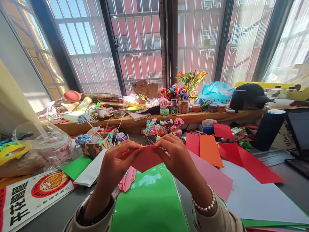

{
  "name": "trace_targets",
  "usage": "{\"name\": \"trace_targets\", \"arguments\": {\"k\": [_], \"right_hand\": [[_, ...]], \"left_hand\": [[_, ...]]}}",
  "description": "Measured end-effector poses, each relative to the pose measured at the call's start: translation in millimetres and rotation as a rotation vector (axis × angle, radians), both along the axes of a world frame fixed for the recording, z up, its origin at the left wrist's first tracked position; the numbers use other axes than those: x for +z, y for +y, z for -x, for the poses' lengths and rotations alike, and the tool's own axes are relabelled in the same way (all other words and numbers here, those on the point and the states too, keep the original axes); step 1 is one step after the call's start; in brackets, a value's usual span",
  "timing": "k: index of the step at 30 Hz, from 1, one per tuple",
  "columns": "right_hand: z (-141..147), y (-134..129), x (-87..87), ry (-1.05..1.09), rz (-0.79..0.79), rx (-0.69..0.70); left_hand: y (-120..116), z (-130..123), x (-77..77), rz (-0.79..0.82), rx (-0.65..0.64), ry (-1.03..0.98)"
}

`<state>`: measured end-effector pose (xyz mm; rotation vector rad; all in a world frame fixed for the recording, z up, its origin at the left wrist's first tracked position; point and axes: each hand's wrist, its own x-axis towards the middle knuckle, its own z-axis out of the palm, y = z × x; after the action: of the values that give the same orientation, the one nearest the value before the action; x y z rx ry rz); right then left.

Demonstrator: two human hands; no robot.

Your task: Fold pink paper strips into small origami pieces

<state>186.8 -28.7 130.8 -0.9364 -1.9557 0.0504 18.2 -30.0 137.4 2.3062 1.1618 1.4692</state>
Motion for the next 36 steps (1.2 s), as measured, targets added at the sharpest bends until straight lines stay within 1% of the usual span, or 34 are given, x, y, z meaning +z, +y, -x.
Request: {"name": "trace_targets", "arguments": {"k": [3, 5, 7, 10, 12, 14, 15, 17, 20, 23, 25, 28, 30, 33, 36], "right_hand": [[-2.7, -1.5, 0.5, 0.040, 0.006, -0.026], [-5.2, -1.0, 0.2, 0.089, -0.007, -0.069], [-7.1, 0.5, -0.3, 0.135, 0.004, -0.127], [-8.2, 2.4, -0.5, 0.180, 0.118, -0.183], [-8.1, 2.5, -0.6, 0.224, 0.182, -0.213], [-7.9, 1.3, -0.6, 0.290, 0.225, -0.228], [-7.8, 0.4, -0.4, 0.328, 0.250, -0.219], [-7.7, -1.8, 0.3, 0.388, 0.324, -0.167], [-7.6, -4.9, 2.8, 0.427, 0.408, -0.097], [-7.9, -6.2, 5.6, 0.456, 0.443, -0.014], [-8.9, -5.9, 6.2, 0.483, 0.458, 0.106], [-10.9, -4.2, 4.0, 0.460, 0.419, 0.334], [-11.8, -3.0, 1.2, 0.394, 0.352, 0.423], [-11.5, -1.6, -2.6, 0.330, 0.283, 0.452], [-10.0, -1.1, -4.1, 0.347, 0.273, 0.469]], "left_hand": [[2.3, 1.5, 0.4, 0.010, -0.015, -0.004], [4.5, 5.3, 1.0, -0.008, 0.001, 0.007], [6.6, 9.4, 1.5, -0.060, 0.074, 0.024], [5.8, 9.8, 1.9, -0.205, 0.232, 0.084], [1.2, 3.6, 1.3, -0.299, 0.265, 0.156], [-5.6, -6.9, -1.0, -0.307, 0.153, 0.269], [-8.8, -12.8, -2.9, -0.267, 0.096, 0.339], [-12.9, -23.7, -7.6, -0.241, 0.028, 0.420], [-11.8, -32.6, -13.8, -0.231, -0.035, 0.455], [-5.6, -32.6, -16.3, -0.211, -0.070, 0.418], [-1.5, -30.3, -16.7, -0.173, -0.090, 0.350], [2.1, -26.8, -16.9, -0.082, -0.111, 0.212], [2.3, -25.0, -16.4, -0.012, -0.136, 0.146], [-0.3, -23.5, -13.9, 0.044, -0.211, 0.095], [-4.0, -23.8, -10.6, 0.056, -0.275, 0.052]]}}
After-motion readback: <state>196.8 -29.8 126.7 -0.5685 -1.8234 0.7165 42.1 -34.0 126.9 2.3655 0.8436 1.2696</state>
